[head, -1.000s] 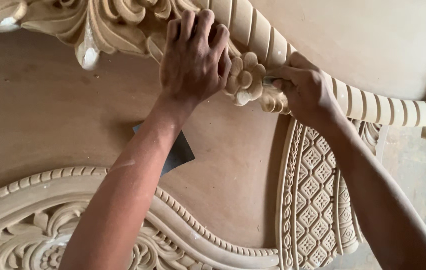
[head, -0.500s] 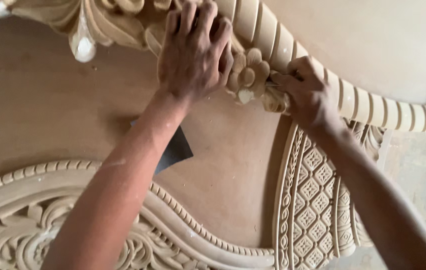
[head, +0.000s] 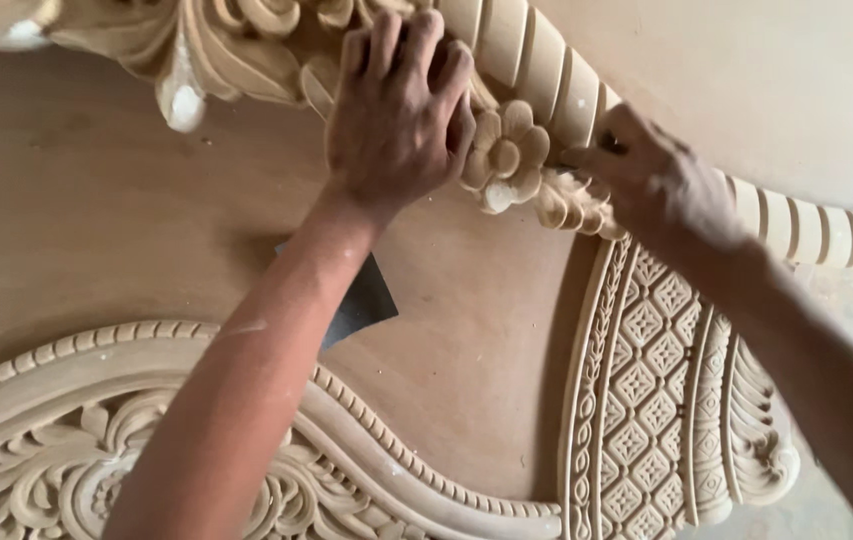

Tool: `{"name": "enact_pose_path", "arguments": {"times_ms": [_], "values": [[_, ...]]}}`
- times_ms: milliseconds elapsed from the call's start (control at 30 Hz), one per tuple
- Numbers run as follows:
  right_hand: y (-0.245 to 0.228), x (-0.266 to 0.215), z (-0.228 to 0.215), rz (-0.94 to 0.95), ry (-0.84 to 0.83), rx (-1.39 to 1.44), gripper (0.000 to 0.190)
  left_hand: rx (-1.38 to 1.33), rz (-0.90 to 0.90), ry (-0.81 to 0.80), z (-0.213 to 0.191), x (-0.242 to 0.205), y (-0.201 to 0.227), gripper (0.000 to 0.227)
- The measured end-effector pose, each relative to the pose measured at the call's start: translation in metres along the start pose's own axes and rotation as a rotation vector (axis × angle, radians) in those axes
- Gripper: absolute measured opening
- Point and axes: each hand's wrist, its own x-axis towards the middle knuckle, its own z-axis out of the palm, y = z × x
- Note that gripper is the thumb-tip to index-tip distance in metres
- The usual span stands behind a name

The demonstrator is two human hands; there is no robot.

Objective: The person sands the intricate floral and geometric carvings on a large wooden furniture piece using small pieces of sandpaper by hand.

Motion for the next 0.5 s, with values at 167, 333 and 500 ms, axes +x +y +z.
{"name": "enact_pose_path", "arguments": {"times_ms": [167,333,500], "values": [[-0.004,0.013,0.009,0.034,0.143,0.111,0.016,0.016,-0.013,-0.044,0.003,0.004,-0.002,0.024],[0.006,0.004,-0.053,0.18,-0.269,0.271,0.021,0.034,0.003,-0.021,-0.001,0.003,-0.001,0.025],[-0.007,0.003,-0.041,0.216,0.206,0.222,0.01,0.038,0.006,-0.013,0.001,0.004,-0.002,0.023]]}}
